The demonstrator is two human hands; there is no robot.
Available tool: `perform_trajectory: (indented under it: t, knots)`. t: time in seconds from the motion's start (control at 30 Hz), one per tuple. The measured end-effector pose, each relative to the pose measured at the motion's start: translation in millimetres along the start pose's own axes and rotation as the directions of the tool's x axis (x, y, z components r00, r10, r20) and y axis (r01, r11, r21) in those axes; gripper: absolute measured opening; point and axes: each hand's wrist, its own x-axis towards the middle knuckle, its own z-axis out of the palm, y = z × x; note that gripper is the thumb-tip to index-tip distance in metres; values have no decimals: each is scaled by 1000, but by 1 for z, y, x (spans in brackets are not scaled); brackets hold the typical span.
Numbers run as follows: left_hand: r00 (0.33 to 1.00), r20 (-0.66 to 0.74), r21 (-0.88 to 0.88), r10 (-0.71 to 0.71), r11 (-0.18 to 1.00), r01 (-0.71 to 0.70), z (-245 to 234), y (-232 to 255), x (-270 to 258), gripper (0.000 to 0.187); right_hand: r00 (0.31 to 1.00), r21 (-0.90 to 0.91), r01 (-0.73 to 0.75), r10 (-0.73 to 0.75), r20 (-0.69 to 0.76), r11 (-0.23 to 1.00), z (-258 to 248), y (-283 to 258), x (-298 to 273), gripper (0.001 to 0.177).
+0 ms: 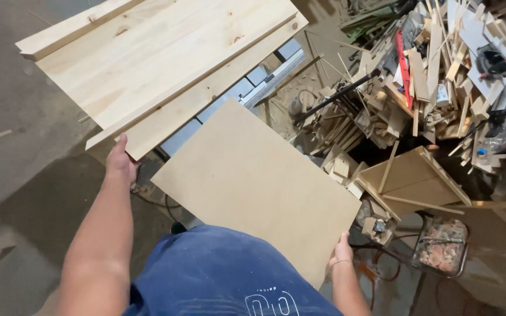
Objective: Adjusting a table saw crosscut sled and organizing large wooden panels in a workshop.
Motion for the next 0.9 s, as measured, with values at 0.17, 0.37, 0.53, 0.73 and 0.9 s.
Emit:
perform_trajectory:
  t: [0.17,0.37,0.53,0.73,0.9]
  knots:
    - [991,-137,190,-7,981,33,20,9,-25,109,999,39,-37,35,38,999,5,8,-13,71]
    - [950,-258,429,177,902,-52,30,16,-29,62,927,-33,-262,262,267,964,15,-4,-50,71]
    - [934,-279,376,224,920,-109,39,35,-63,57,991,10,-123,122,61,992,23,4,-43,75]
    - [919,-285,407,272,902,-141,50,38,-75,56,972,186,-156,117,205,970,72,28,-7,51]
    - [826,-272,480,493,814,-327,35,4,-15,73,950,108,-135,98,297,985,114,-71,-166,99]
